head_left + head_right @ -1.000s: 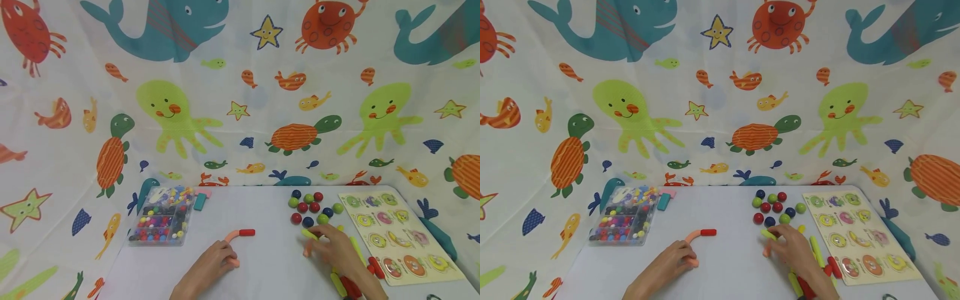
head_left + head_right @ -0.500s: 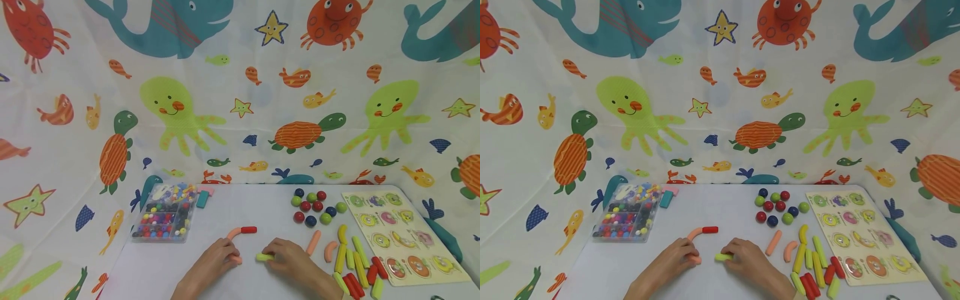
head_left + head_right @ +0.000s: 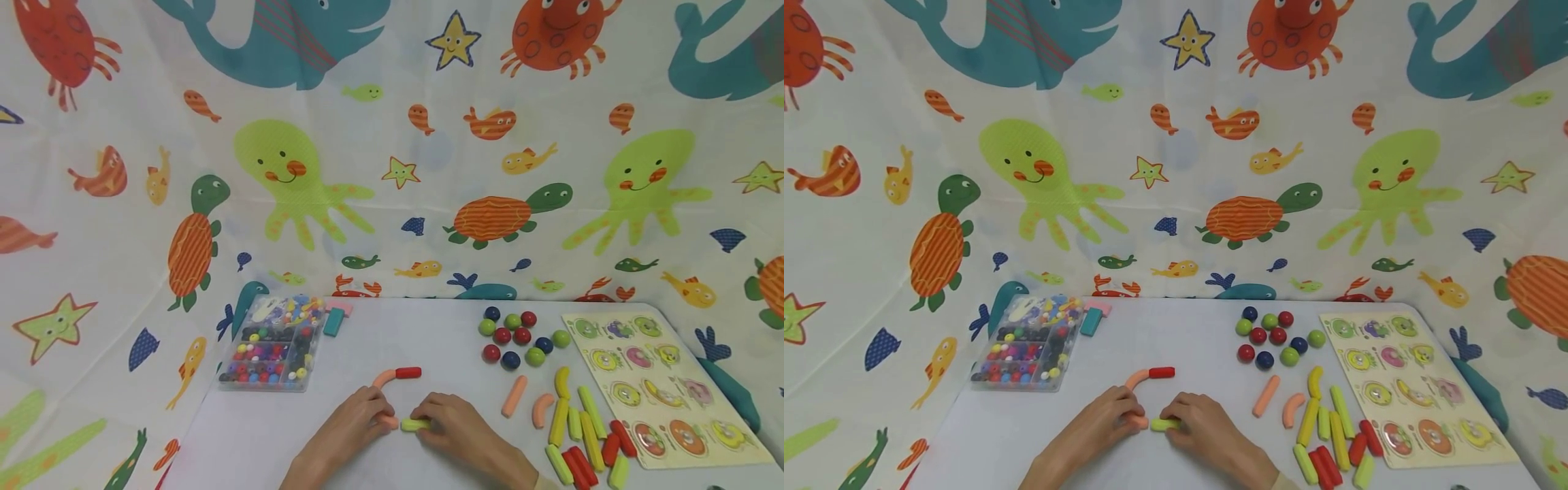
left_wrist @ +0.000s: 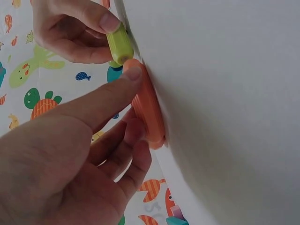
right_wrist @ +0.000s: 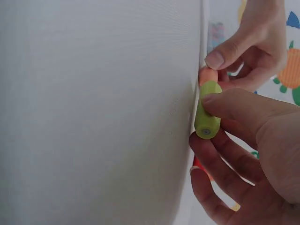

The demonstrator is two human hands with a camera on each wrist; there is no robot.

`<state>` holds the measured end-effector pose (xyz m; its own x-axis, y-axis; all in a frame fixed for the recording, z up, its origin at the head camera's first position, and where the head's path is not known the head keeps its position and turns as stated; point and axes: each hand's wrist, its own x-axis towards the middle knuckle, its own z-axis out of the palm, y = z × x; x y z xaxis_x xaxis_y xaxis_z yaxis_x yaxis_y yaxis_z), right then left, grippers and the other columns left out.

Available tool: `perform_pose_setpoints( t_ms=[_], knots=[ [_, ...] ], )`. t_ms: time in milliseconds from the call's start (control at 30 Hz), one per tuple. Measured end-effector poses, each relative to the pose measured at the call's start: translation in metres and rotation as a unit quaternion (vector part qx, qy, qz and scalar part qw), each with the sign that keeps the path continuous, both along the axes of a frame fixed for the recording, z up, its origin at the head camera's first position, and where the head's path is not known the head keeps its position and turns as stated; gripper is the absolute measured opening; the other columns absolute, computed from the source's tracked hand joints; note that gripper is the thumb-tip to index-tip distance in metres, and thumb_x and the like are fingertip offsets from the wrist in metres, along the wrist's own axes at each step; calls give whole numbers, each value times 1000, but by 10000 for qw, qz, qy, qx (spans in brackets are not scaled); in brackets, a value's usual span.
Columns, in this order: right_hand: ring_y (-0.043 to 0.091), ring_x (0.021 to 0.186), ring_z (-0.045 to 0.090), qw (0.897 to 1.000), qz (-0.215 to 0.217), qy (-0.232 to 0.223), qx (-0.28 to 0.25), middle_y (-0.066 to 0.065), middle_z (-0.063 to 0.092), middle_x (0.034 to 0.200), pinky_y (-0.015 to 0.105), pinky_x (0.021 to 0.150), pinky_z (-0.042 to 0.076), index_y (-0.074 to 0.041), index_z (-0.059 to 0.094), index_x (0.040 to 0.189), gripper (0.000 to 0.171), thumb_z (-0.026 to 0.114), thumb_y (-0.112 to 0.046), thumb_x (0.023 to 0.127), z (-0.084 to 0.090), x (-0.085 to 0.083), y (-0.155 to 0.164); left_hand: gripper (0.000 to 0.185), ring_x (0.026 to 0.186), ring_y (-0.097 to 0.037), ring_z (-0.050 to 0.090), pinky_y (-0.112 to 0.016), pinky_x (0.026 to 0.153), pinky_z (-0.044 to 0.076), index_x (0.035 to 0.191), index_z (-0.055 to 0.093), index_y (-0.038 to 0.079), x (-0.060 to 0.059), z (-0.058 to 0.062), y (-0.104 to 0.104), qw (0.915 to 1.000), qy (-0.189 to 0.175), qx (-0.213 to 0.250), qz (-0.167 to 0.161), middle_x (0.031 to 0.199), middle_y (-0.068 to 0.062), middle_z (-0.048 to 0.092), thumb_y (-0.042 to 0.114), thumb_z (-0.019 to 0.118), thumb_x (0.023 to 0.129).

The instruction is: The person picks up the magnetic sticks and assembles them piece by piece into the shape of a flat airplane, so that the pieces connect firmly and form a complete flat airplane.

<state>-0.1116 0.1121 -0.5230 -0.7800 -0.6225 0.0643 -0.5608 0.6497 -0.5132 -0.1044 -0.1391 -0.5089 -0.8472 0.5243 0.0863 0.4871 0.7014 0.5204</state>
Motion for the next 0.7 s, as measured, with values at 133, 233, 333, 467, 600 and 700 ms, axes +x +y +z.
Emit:
perform_pose_setpoints(
  t_ms=[133,233,333,467,600,700],
  knots=[
    [-4,93,58,10000,-16,-1,-28,-19,67,104,28,91,54,-26,74,112,21,77,-23,91,0,0,-1,17,91,-2,57,-23,82,52,101,77,18,0,0,1,9999,78,86,-83,97,13,63,29,77,88],
    [-5,93,58,10000,-30,-11,-9,-19,66,103,28,91,54,-26,74,112,21,77,-23,91,1,0,-2,17,90,-1,56,-23,82,52,101,77,19,-1,-1,1,9998,78,119,-136,97,13,63,29,77,87],
    [-4,93,58,10000,-31,10,-16,-18,66,103,27,91,54,-26,74,111,21,77,-22,91,1,1,-3,16,90,1,54,-22,82,52,101,78,20,-1,-2,2,9999,-6,81,-119,96,14,63,30,77,88],
    [-3,95,58,9999,2,134,-43,-18,67,104,26,90,54,-25,74,110,20,77,-22,90,-1,2,-5,15,90,1,52,-21,82,51,101,78,21,0,-2,4,9999,-37,57,-144,96,14,61,27,80,87],
    [-1,98,59,9997,63,226,-35,-17,67,105,26,91,54,-24,74,111,21,77,-22,90,-3,3,-7,18,92,2,51,-21,83,49,103,77,24,0,-3,10,9997,-3,68,-253,98,15,61,27,82,85],
    [-1,99,59,9997,101,212,-53,-17,67,107,26,91,54,-24,74,112,22,77,-23,90,-3,3,-7,19,91,2,51,-22,84,49,102,77,25,1,-4,13,9996,95,21,-282,97,15,61,28,83,84]
  ],
)
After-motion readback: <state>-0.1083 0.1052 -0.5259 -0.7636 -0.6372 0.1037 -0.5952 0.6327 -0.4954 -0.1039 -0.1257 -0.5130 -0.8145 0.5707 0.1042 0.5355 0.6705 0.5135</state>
